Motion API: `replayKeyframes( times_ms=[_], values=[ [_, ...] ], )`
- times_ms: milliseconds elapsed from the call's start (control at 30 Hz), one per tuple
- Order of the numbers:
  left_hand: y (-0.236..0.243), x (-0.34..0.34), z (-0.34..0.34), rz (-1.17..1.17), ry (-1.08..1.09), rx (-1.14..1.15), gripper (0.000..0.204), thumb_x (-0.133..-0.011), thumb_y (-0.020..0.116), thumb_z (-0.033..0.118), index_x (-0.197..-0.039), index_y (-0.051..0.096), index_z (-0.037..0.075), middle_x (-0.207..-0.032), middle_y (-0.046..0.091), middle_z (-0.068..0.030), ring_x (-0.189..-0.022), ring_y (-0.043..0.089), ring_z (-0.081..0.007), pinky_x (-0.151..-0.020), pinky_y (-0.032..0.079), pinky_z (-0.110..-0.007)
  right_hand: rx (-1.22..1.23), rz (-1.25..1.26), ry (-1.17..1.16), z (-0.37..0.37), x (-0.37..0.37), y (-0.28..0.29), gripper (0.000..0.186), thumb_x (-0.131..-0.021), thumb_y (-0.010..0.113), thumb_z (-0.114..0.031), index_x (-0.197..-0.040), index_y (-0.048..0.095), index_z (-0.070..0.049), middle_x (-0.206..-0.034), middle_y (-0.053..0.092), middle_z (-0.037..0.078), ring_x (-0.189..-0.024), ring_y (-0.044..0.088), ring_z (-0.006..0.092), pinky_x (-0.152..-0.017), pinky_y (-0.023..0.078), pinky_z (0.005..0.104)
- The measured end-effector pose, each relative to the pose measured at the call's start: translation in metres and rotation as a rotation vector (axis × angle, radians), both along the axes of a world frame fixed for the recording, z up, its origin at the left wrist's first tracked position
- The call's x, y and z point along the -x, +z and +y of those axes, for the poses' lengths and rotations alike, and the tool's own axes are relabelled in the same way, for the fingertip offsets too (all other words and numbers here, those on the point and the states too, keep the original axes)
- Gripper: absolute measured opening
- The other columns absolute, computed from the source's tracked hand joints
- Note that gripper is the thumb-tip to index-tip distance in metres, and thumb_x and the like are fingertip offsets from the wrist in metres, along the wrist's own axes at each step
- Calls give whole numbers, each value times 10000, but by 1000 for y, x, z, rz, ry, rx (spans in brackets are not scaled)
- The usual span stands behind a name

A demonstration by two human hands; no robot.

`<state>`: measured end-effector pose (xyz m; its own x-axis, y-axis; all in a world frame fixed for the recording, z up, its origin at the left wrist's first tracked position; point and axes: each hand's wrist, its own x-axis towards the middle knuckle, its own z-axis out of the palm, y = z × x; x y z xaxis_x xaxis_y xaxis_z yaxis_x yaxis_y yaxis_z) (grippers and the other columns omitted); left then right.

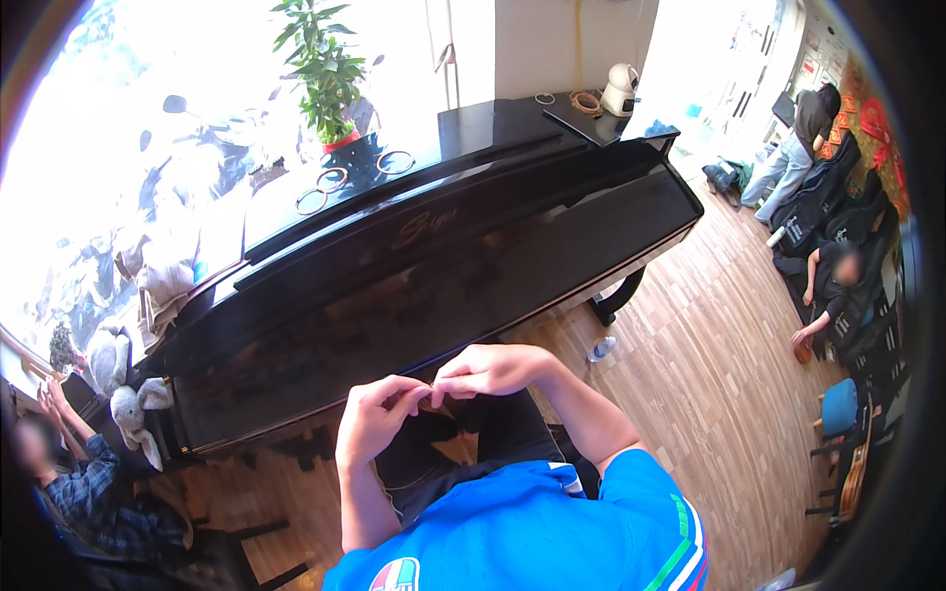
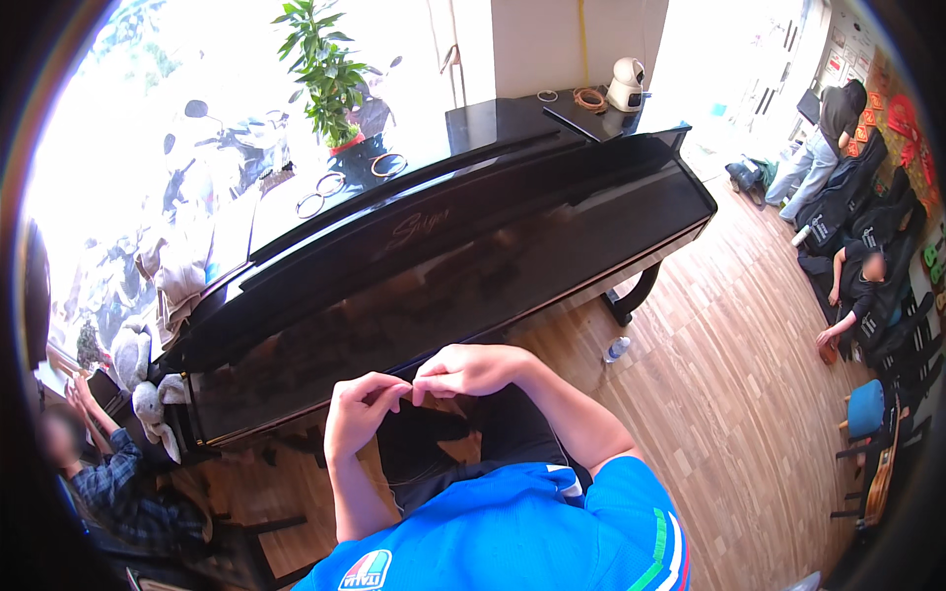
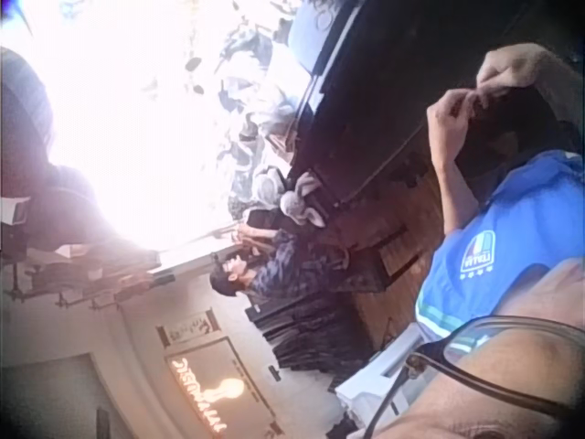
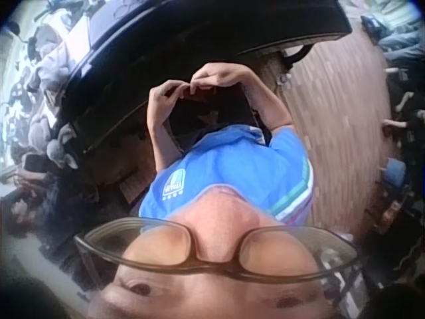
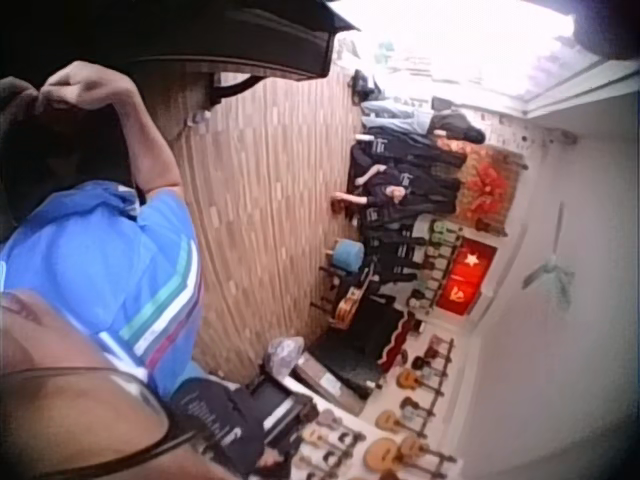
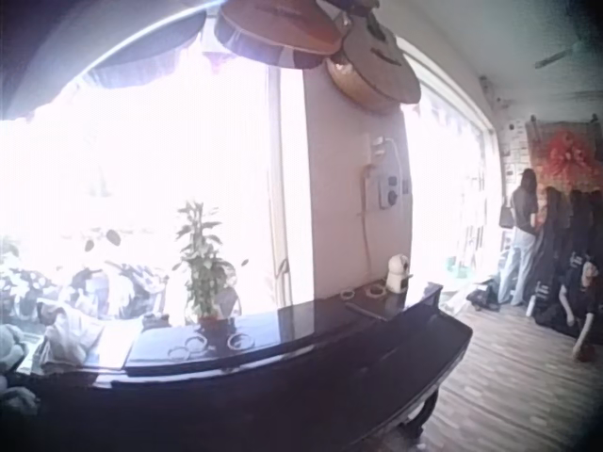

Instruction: The person sits at a piano and manipulates a thin copper wire by hand. They repeatedly bend the wire into circular loops, adjust the shape, and place the formed loops on the piano surface.

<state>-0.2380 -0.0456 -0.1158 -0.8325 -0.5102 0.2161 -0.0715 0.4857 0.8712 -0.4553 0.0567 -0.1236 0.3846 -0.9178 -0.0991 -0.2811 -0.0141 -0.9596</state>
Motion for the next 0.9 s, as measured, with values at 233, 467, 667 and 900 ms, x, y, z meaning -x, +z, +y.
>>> replayKeyframes(
  times_ms=[233,467,667,900],
  values=[
    [-27,7,-5,316,110,-303,116,-969,649,51,-1004,719,-35,-723,671,-32,-637,598,-64,-589,476,-201,168,-1101,128,7,-6,-45,274,-1027,564,-199,-1084,678,44,-615,538,15,-534,500,98,-496,405,236],
    [-28,25,11,36,117,-180,167,-973,652,115,-1097,735,39,-721,703,-31,-635,602,-42,-564,444,-212,604,-978,-688,-6,-45,-8,324,-1078,459,-258,-1153,616,15,-1100,693,175,-1112,672,271,-928,561,393],
    [-20,20,11,-71,-99,153,114,-884,625,39,-968,700,24,-776,712,-108,-711,706,-277,-661,544,-349,743,301,-664,-11,-51,-18,195,-997,535,-104,-1117,647,2,-1118,691,176,-989,686,341,-882,551,397],
    [-3,-15,-7,43,-48,-56,91,-885,683,-11,-950,748,-12,-751,719,-75,-638,666,-117,-579,503,-230,-77,-251,74,9,-6,-7,342,-1072,463,-258,-1115,679,4,-669,544,-9,-592,461,91,-591,415,273]
  ],
)
